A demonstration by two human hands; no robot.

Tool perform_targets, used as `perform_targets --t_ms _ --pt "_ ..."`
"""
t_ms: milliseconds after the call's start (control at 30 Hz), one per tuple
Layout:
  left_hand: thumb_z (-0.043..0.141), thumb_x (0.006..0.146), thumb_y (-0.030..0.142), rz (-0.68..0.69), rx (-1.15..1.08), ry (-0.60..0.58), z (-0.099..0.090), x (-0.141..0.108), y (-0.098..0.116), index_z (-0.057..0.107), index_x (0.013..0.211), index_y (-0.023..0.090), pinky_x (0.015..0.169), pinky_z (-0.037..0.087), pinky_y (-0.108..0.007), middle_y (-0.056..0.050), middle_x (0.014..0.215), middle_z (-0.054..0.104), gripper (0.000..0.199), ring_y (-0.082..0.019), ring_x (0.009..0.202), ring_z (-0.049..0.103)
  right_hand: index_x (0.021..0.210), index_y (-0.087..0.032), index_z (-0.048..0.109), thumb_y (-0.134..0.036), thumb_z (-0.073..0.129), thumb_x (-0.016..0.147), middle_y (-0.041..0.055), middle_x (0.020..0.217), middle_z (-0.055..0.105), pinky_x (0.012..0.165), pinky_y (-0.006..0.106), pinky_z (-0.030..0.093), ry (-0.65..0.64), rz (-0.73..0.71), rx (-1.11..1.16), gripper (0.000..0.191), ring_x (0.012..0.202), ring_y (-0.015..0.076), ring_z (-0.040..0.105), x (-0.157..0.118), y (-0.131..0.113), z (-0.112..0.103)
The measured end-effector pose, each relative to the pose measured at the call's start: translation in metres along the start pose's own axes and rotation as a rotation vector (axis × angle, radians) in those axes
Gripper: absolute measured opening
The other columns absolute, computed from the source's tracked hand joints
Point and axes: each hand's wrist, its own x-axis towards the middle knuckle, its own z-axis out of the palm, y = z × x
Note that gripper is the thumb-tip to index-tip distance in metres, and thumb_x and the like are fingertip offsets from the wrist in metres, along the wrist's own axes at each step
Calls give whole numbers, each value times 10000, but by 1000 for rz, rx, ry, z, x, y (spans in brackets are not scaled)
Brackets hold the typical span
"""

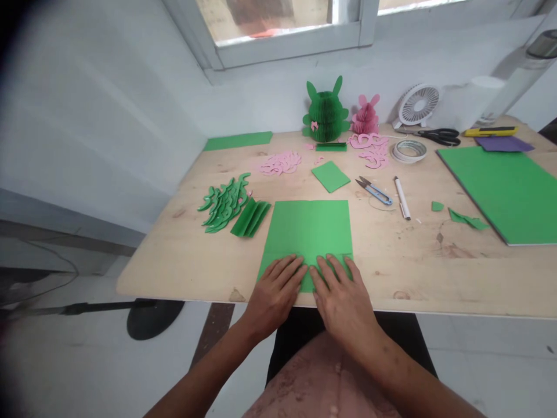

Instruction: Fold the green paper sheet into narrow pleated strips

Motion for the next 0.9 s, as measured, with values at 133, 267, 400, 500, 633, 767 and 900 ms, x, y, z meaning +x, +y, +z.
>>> perform_targets --t_ms 133,267,400,500,633,767,900 --pt "405 904 178 -2 -9 -47 -3 0 -1 537 1272 166 1051 376 -434 -83 1352 543 391 -233 1306 420 1257 -162 580 -261 491 905 116 1325 563 1060 517 275 3 14 18 376 1246 291 459 0 -1 2" --pt "392 913 200 -16 -14 -108 -5 0 -2 492 1319 169 1098 296 -468 -62 1416 480 419 -247 1334 380 1264 -176 575 -270 480 916 112 1329 560 1059 524 270 -8 29 21 373 1248 288 455 0 -2 1" --pt "368 927 215 -29 -29 -136 -6 1 -3 459 1344 151 1122 234 -493 -60 1445 441 432 -247 1373 319 1271 -190 569 -292 479 922 102 1341 551 1070 526 256 -6 48 30 374 1257 284 442 -2 -4 0" --pt "370 929 217 -18 -30 -139 -6 1 -4 460 1344 159 1121 241 -489 -66 1436 454 429 -234 1372 325 1272 -200 566 -282 481 923 95 1343 548 1081 537 236 11 68 27 369 1276 287 420 -5 -10 -2" --pt "378 923 206 -12 -23 -132 -6 0 -4 454 1353 163 1120 249 -488 -80 1423 469 439 -234 1371 330 1259 -210 572 -273 489 918 91 1365 529 1091 567 201 50 34 31 356 1307 290 384 -9 -24 -1" --pt "352 913 166 -16 -53 -148 -7 0 -5 447 1359 156 1128 229 -497 -71 1434 455 457 -234 1377 318 1237 -199 589 -258 507 904 103 1365 527 1086 585 203 56 27 33 348 1311 300 382 -12 -34 2" --pt "356 891 146 -11 -59 -151 -8 0 -5 449 1361 152 1125 230 -509 -83 1431 457 479 -244 1381 310 1228 -194 594 -246 509 906 107 1366 526 1093 590 195 67 26 26 338 1319 302 374 -13 -37 3"
